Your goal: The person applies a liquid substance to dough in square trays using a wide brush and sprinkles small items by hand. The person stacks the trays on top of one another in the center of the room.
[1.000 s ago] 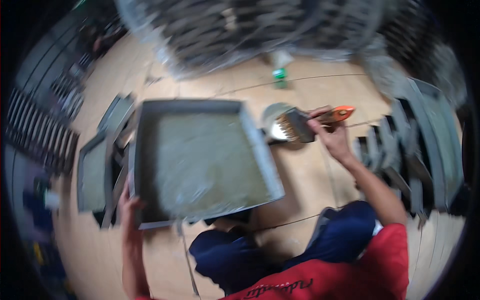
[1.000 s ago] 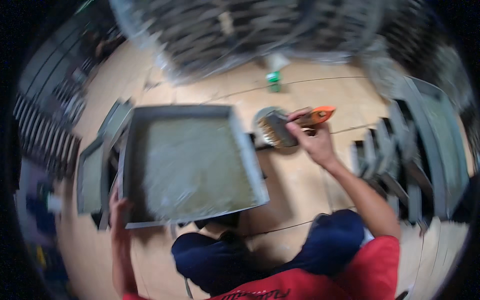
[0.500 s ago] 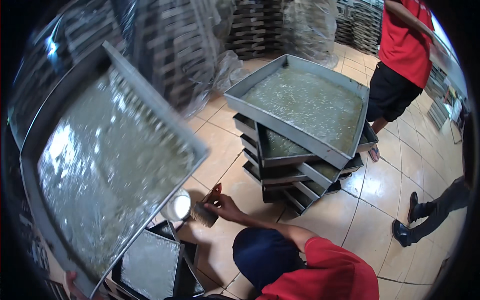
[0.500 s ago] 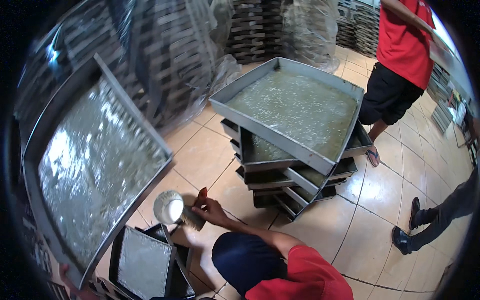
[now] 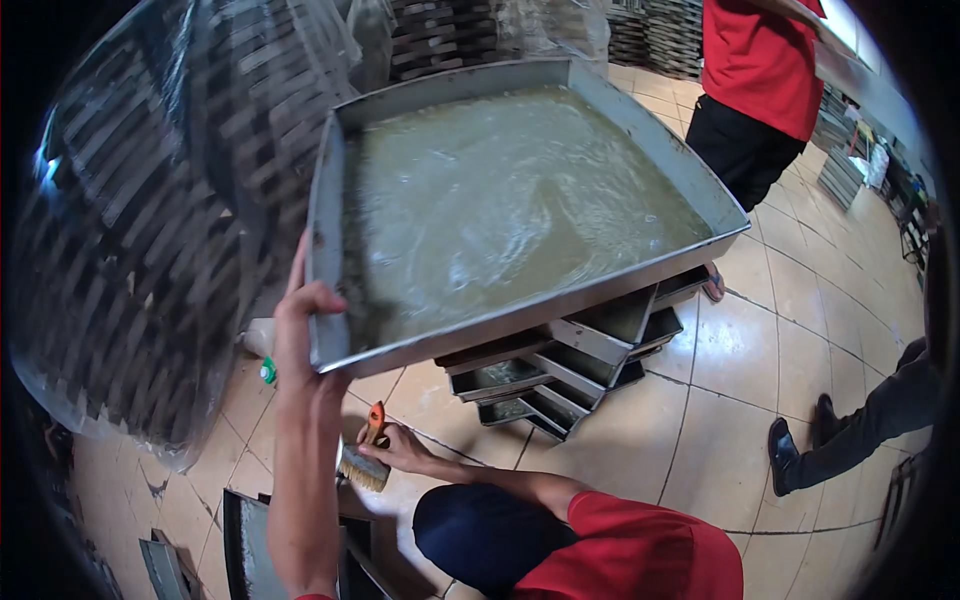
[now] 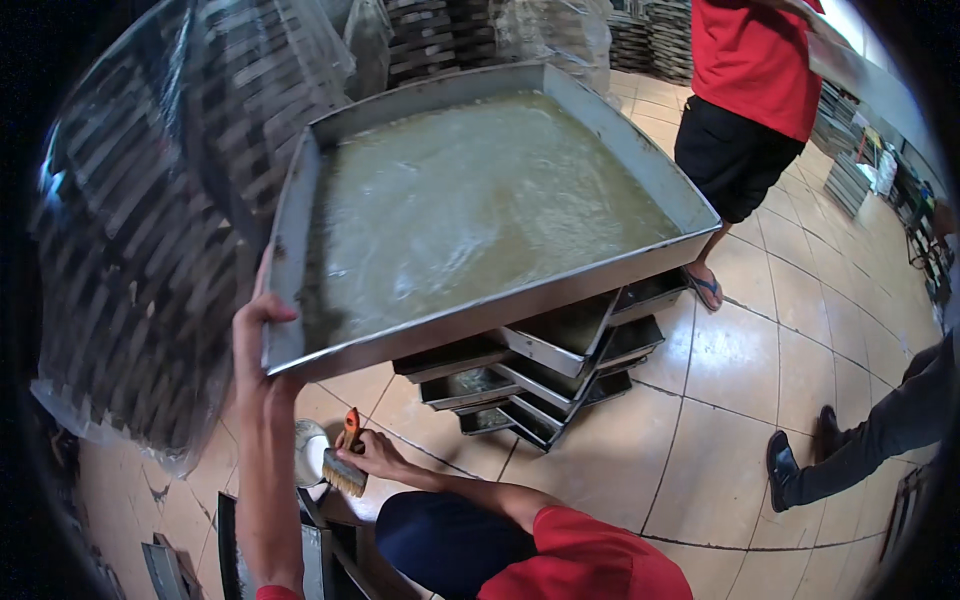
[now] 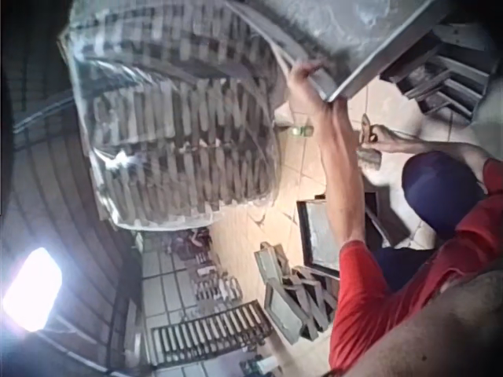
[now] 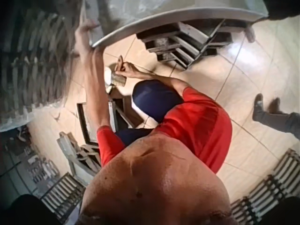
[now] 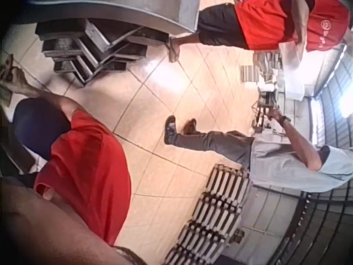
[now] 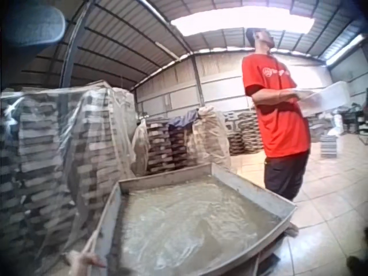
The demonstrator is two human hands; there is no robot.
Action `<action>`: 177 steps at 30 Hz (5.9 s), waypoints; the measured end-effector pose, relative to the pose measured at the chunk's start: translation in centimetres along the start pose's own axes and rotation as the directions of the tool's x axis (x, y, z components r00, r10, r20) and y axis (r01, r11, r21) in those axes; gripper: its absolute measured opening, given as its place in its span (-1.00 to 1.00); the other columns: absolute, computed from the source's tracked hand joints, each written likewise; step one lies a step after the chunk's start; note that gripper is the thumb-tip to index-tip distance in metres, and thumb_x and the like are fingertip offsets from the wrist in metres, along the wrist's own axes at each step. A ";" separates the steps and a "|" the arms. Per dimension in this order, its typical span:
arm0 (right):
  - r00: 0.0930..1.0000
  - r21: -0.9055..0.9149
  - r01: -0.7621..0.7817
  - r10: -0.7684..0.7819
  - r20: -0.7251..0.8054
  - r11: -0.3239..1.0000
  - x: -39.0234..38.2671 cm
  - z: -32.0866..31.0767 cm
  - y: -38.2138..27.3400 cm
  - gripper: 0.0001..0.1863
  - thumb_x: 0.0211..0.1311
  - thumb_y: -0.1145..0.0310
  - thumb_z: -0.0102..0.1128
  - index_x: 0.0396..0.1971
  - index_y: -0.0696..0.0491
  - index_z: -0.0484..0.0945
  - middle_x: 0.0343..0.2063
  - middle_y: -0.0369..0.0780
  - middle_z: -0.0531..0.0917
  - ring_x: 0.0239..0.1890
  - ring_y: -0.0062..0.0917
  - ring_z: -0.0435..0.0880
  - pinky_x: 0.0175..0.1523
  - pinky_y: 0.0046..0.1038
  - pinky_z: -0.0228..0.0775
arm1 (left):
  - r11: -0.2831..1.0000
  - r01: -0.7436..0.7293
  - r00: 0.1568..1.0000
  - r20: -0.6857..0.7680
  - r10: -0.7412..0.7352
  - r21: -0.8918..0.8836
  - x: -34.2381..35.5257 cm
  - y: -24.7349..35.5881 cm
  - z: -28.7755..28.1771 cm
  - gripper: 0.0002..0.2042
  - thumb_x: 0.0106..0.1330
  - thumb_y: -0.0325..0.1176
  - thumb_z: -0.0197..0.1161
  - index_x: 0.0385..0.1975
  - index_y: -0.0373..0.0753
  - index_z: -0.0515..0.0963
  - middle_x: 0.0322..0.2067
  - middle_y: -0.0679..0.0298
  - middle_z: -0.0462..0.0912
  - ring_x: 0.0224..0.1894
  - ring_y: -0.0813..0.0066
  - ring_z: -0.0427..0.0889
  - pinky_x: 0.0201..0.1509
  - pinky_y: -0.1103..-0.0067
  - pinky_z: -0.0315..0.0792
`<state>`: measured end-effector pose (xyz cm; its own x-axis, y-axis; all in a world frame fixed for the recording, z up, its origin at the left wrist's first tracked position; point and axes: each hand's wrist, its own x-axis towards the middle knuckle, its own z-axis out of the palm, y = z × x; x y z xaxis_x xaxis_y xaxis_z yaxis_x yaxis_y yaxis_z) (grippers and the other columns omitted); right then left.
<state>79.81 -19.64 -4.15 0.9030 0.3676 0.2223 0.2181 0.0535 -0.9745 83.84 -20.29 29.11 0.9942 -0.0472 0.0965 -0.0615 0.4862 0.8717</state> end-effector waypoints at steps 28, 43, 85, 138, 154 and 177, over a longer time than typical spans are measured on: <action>0.979 0.082 0.160 -0.169 0.118 0.984 13.5 13.0 -3.3 -0.80 0.25 0.33 0.30 -0.24 0.14 0.61 -0.38 -0.31 0.68 -0.29 -0.66 0.63 -0.15 -0.50 0.52 | 0.799 0.313 0.190 -0.858 0.478 0.514 -50.7 1.5 -54.8 -0.52 0.42 -0.27 0.10 0.34 -0.09 0.32 0.29 0.24 0.34 0.25 0.39 0.34 0.23 0.39 0.26; 0.908 -0.742 0.370 -0.050 0.415 0.559 12.6 30.7 15.9 -0.67 0.15 0.14 0.34 -0.22 0.08 0.64 -0.44 0.00 0.69 -0.31 -0.05 0.70 -0.17 -0.13 0.52 | 0.880 0.388 -0.159 -0.920 0.357 0.274 -72.8 -13.9 -52.7 -0.53 0.49 -0.29 0.05 0.37 -0.16 0.25 0.29 0.04 0.32 0.32 0.25 0.31 0.37 0.36 0.25; 0.721 -0.255 0.633 -0.437 0.537 0.731 -8.7 71.8 2.9 -0.83 0.22 0.36 0.21 -0.19 -0.02 0.60 -0.30 -0.14 0.68 -0.32 -0.17 0.66 -0.28 -0.16 0.51 | 0.701 0.505 0.090 -0.838 0.538 0.503 -71.4 -9.3 -62.5 -0.53 0.58 -0.23 -0.18 0.33 -0.42 0.26 0.21 -0.07 0.43 0.28 0.11 0.40 0.37 0.41 0.18; 0.237 -0.169 0.544 0.043 0.971 0.822 0.9 49.5 0.2 -0.80 0.15 0.33 0.31 -0.20 -0.04 0.66 -0.30 -0.22 0.74 -0.26 -0.37 0.74 -0.12 -0.39 0.55 | 0.808 0.416 -0.042 -0.879 0.475 0.416 -69.6 -9.6 -61.7 -0.56 0.54 -0.20 0.00 0.20 -0.45 0.41 0.05 0.09 0.56 0.09 0.40 0.50 0.24 0.50 0.31; 0.612 -0.253 0.663 -0.316 0.725 0.704 -3.8 63.2 -0.5 -0.80 0.25 0.21 0.24 -0.14 -0.15 0.64 -0.36 -0.13 0.72 -0.35 -0.26 0.72 -0.24 -0.24 0.53 | 0.747 0.453 0.010 -0.841 0.541 0.486 -69.9 -9.8 -60.0 -0.54 0.51 -0.15 0.07 0.24 -0.35 0.39 -0.07 0.15 0.62 -0.08 0.48 0.57 0.04 0.54 0.42; 0.890 0.026 0.103 -0.104 0.445 0.994 2.3 17.0 -11.6 -0.77 0.25 0.31 0.35 -0.18 0.06 0.58 -0.33 -0.33 0.64 -0.31 -0.68 0.60 -0.18 -0.52 0.51 | 0.916 0.084 0.089 -0.918 0.386 0.393 -63.5 -0.8 -50.4 -0.40 0.05 -0.38 0.12 0.21 -0.32 0.38 0.03 0.18 0.50 -0.02 0.27 0.50 0.05 0.47 0.39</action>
<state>73.07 -3.63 7.15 0.6162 0.7342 0.2850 0.3005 0.1154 -0.9468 25.21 26.27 -1.92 0.1454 0.9847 -0.0960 -0.0075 0.0981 0.9952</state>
